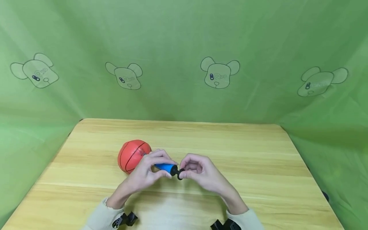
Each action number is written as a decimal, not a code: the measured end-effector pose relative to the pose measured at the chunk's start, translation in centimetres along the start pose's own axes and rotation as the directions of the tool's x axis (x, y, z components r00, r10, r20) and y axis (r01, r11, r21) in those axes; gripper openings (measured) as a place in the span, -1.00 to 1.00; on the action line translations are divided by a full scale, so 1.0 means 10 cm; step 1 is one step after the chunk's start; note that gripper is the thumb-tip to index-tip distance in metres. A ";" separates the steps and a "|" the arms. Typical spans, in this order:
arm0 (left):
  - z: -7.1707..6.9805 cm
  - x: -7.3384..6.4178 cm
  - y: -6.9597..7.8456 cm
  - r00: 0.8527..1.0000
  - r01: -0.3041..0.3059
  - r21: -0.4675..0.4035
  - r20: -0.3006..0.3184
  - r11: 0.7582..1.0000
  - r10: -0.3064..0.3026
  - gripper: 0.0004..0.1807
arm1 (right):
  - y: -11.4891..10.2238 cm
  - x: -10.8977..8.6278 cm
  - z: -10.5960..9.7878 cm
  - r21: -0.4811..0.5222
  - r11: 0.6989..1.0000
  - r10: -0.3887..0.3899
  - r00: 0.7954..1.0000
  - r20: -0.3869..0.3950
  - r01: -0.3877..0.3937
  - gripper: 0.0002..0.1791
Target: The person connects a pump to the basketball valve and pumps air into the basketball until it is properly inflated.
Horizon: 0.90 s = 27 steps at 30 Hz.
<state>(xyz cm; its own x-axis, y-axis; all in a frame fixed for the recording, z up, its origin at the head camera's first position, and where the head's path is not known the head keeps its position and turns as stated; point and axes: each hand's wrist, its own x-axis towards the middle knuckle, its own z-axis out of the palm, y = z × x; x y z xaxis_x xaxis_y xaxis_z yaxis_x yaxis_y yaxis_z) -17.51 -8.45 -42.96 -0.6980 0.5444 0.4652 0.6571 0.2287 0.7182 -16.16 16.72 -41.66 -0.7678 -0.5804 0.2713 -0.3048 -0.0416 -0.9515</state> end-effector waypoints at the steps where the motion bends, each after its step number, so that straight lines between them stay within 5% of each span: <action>1: 0.00 0.00 0.00 1.000 0.001 0.002 0.006 1.000 -0.001 -0.75 | -0.01 0.00 0.00 -0.006 1.000 0.008 1.000 0.003 -0.008 -0.84; 6: -0.06 -0.01 0.00 1.000 0.021 0.012 -0.001 1.000 -0.021 -0.73 | -0.27 -0.12 -0.11 -0.117 0.993 -0.007 0.999 0.035 0.011 -0.80; 12: -0.17 0.00 0.01 0.998 0.044 -0.001 -0.042 0.999 -0.044 -0.72 | -0.57 -0.33 -0.30 -0.061 0.985 -0.153 0.984 0.094 0.159 -0.64; 23: 0.03 0.02 0.02 1.000 0.010 0.033 -0.006 0.999 -0.010 -0.72 | 0.02 -0.05 -0.06 -0.011 1.000 -0.004 1.000 -0.011 0.003 -0.83; 27: 0.02 0.01 0.03 1.000 0.025 0.006 0.008 1.000 -0.025 -0.73 | 0.00 -0.04 -0.05 -0.041 0.999 0.002 1.000 0.001 -0.002 -0.84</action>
<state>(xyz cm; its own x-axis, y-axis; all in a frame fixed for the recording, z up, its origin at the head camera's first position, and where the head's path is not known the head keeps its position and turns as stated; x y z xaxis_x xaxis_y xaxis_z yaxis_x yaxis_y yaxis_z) -17.30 -8.14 -42.84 -0.7117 0.5454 0.4429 0.6414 0.2474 0.7262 -16.11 17.37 -41.66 -0.7676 -0.5815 0.2694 -0.3262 -0.0073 -0.9453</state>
